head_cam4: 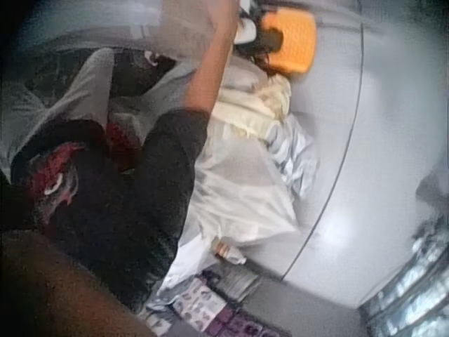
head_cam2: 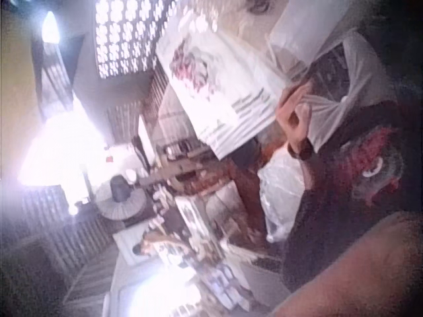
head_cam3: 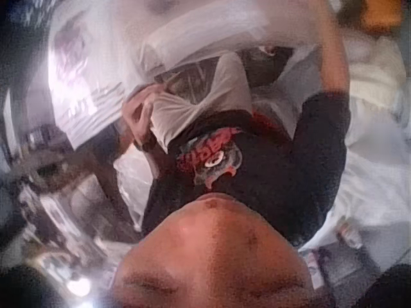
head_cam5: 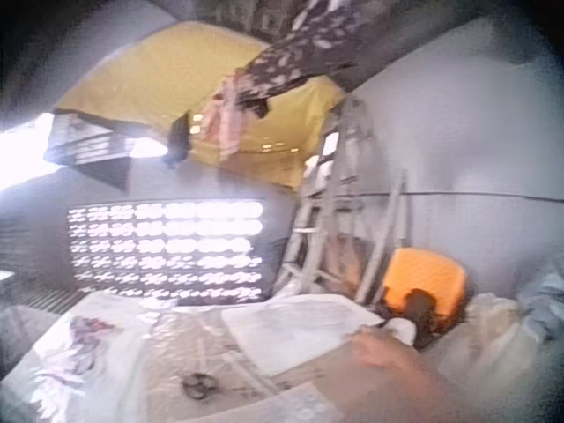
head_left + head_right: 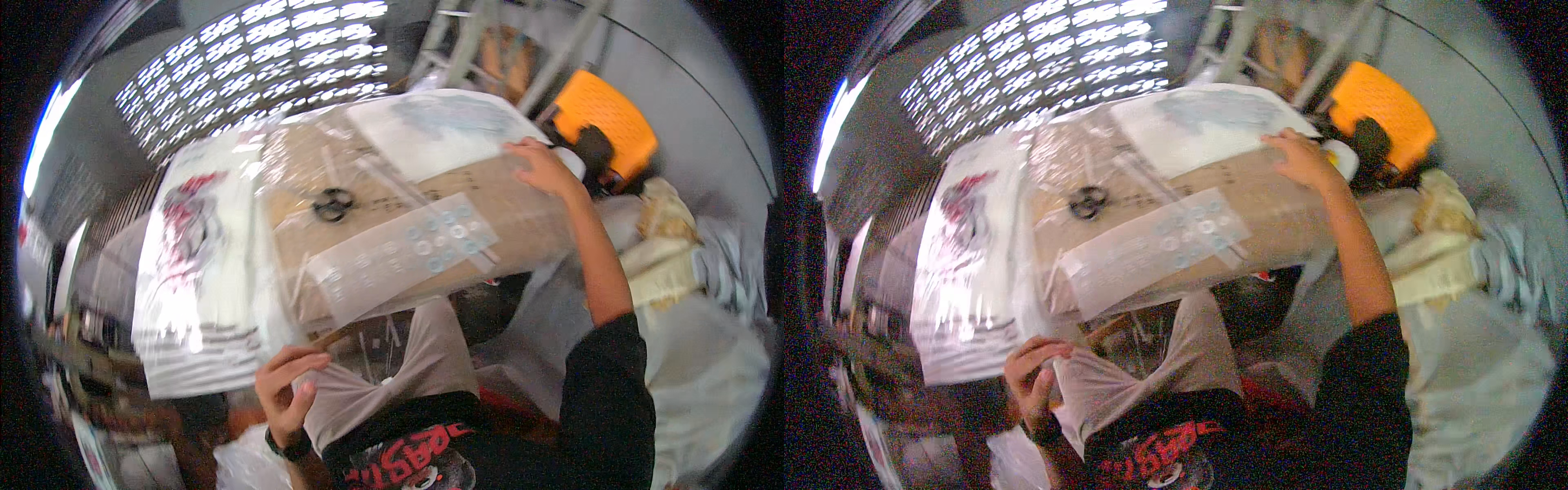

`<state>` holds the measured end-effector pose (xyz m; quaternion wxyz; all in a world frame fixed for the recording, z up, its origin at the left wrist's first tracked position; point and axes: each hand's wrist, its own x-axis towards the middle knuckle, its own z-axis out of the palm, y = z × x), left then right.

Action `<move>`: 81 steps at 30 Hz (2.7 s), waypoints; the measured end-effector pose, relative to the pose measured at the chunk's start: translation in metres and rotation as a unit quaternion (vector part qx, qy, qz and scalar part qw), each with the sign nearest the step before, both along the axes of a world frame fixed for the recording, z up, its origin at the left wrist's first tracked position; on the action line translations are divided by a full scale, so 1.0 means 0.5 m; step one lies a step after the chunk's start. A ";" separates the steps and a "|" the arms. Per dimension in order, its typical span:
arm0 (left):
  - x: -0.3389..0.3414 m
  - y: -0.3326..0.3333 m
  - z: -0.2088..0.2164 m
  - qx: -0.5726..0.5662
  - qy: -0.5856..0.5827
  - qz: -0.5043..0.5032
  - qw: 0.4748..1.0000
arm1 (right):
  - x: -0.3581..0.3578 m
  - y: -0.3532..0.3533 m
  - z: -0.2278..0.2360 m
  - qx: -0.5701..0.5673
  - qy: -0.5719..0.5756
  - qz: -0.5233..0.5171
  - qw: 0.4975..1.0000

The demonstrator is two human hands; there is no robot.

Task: The person sits on the floor and uses scissors to cut the edges off a stack of clear plastic bags. They trim the top and side edges of each bag, then place the trimmed bags back on the pile.

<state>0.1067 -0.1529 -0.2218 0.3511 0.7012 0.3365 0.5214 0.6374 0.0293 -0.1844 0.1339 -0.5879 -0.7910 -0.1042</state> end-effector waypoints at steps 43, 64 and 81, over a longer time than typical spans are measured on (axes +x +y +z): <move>0.112 0.336 -0.125 0.234 0.545 0.076 0.801 | -0.041 -1.384 -0.063 0.505 0.449 -0.548 0.494; 0.188 0.171 -0.063 0.135 0.288 0.022 0.948 | -0.478 -0.196 -0.049 0.040 0.065 0.027 0.997; 0.152 0.203 -0.091 0.239 0.418 0.085 0.873 | -0.571 -0.200 -0.041 -0.307 0.678 -0.034 0.666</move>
